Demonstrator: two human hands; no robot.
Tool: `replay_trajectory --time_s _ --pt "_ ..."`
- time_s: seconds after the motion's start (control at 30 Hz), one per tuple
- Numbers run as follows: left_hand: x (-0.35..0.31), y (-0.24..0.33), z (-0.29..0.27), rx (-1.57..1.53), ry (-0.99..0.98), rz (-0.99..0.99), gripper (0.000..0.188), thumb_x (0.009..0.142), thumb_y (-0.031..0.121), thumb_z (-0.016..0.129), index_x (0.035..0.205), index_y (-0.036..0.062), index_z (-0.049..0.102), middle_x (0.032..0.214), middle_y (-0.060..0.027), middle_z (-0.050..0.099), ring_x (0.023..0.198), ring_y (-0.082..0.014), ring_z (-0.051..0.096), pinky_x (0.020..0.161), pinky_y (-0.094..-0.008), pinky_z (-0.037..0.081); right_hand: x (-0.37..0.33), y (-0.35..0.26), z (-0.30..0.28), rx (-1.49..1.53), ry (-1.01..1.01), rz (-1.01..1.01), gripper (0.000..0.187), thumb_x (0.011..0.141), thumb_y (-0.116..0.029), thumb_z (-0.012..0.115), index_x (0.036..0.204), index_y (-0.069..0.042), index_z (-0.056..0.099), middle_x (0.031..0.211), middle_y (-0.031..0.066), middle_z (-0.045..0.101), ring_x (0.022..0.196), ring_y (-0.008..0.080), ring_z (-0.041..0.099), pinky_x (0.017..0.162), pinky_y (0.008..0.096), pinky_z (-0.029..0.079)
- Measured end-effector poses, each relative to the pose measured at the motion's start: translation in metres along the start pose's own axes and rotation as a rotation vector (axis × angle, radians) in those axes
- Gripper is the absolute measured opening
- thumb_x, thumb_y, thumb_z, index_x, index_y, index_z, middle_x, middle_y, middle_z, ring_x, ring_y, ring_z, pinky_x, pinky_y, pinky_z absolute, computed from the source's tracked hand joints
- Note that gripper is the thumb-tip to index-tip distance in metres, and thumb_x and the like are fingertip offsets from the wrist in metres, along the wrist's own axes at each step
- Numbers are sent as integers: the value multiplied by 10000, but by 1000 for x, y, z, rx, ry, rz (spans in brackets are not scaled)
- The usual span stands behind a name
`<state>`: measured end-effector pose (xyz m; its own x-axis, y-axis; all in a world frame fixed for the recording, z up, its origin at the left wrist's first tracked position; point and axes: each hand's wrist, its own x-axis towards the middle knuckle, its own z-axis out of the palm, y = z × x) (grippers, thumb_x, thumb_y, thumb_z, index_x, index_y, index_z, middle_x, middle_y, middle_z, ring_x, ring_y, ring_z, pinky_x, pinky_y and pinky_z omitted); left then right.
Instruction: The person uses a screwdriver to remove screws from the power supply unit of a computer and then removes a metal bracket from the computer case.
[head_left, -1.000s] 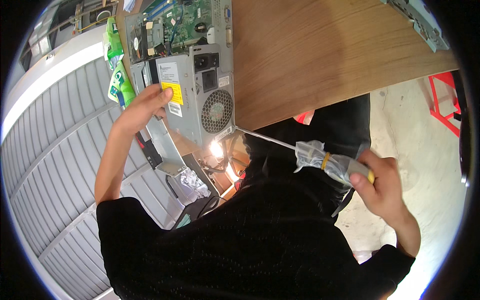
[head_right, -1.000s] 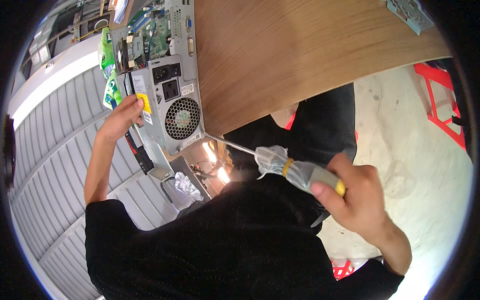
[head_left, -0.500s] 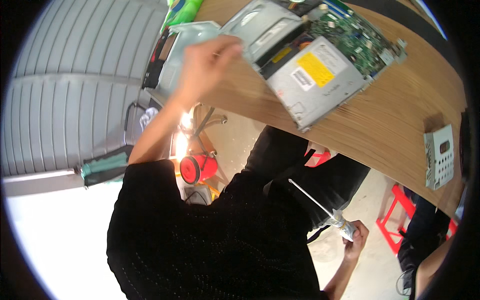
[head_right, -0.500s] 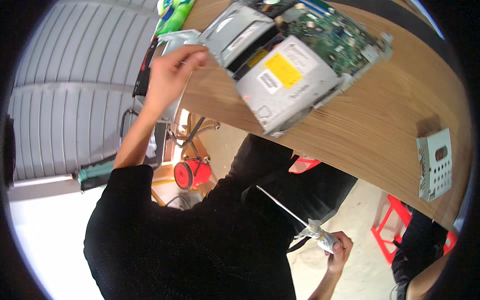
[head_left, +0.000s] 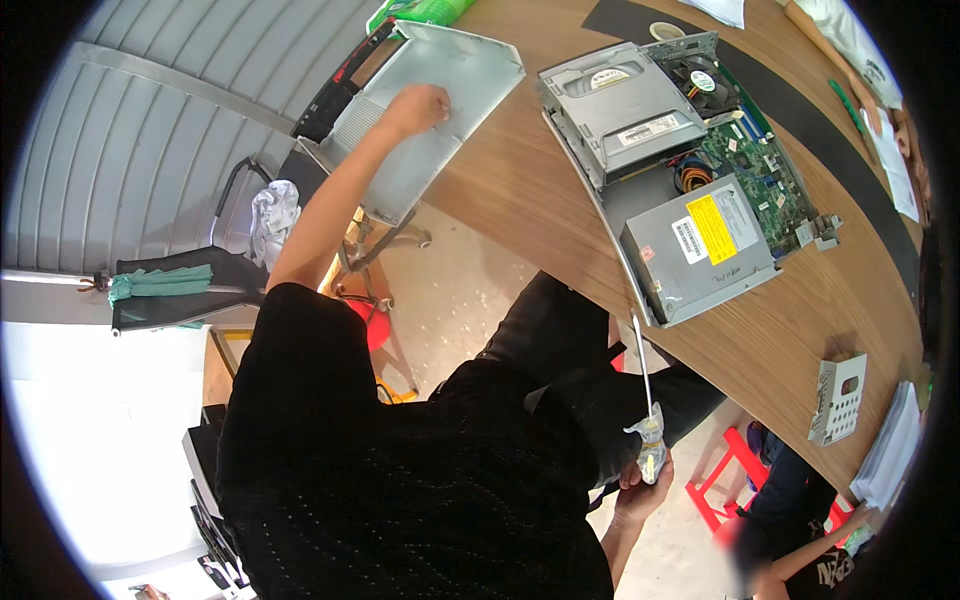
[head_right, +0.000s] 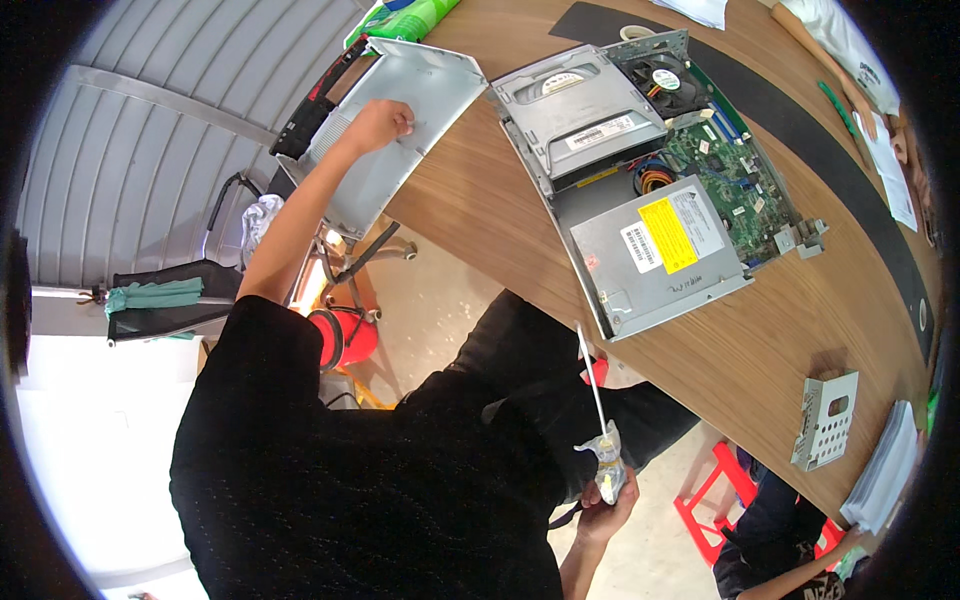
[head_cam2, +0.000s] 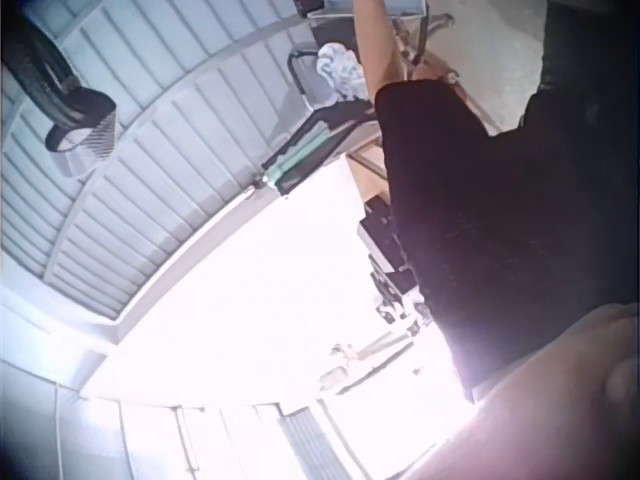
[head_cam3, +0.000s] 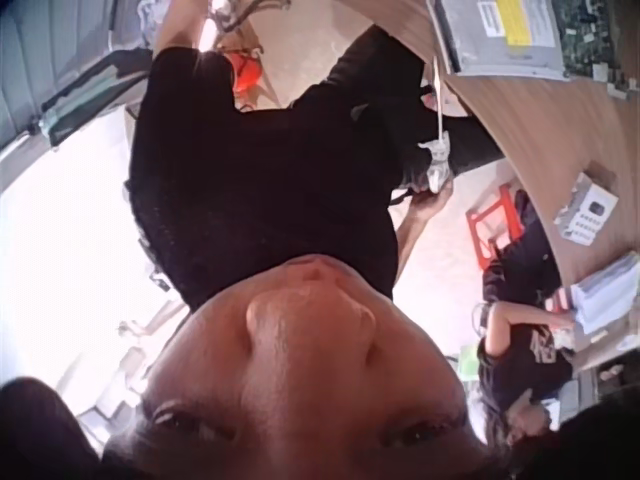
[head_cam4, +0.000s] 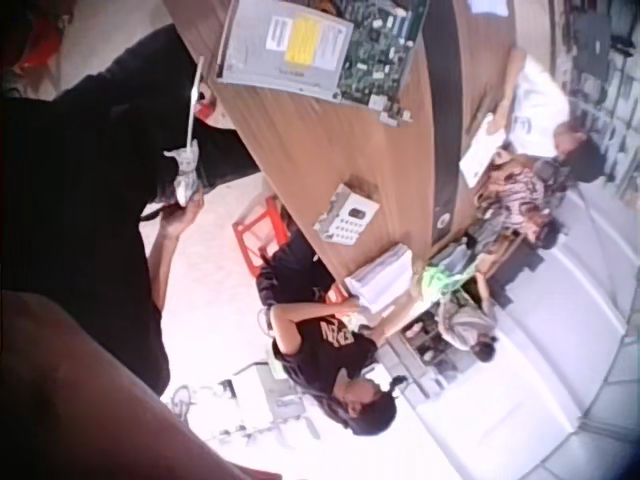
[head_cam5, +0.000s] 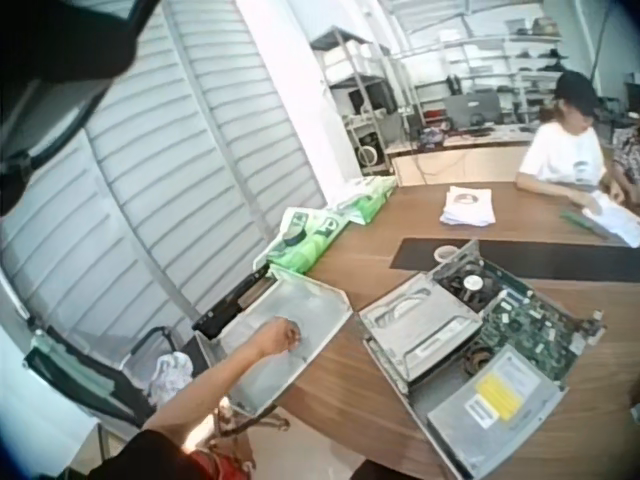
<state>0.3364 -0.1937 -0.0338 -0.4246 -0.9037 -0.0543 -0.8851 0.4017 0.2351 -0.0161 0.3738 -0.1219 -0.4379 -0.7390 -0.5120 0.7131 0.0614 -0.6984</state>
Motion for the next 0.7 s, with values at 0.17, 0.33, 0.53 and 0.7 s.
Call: replay_trajectory --time_s 0.17,0.33,0.53,0.7 --pt "7 -10 0 92 5 -28 169 795 156 701 945 84 733 886 -145 726 846 -312 700 771 -408 546 3 -5 -9 -33 96 -62 537 967 -517 476 1090 2 536 560 -2 444 443 85 425 391 215 330" --pt "68 -45 -3 109 178 24 193 802 160 660 966 108 748 899 -147 723 851 -326 694 768 -417 551 7 -2 -7 -107 13 -120 532 970 -516 460 1063 2 537 556 3 447 440 98 434 397 218 330" --pt "115 -46 13 131 242 11 234 744 162 653 950 120 756 868 -151 718 832 -351 693 782 -417 555 3 -4 -2 -97 46 -131 549 959 -533 469 999 10 540 553 9 444 440 100 440 400 222 333" --pt "128 -48 21 117 339 -33 206 713 150 643 875 104 762 876 -154 717 838 -339 698 807 -405 552 -7 -1 -7 -173 -32 -213 480 977 -519 456 921 -44 501 545 -2 439 446 92 429 419 212 328"
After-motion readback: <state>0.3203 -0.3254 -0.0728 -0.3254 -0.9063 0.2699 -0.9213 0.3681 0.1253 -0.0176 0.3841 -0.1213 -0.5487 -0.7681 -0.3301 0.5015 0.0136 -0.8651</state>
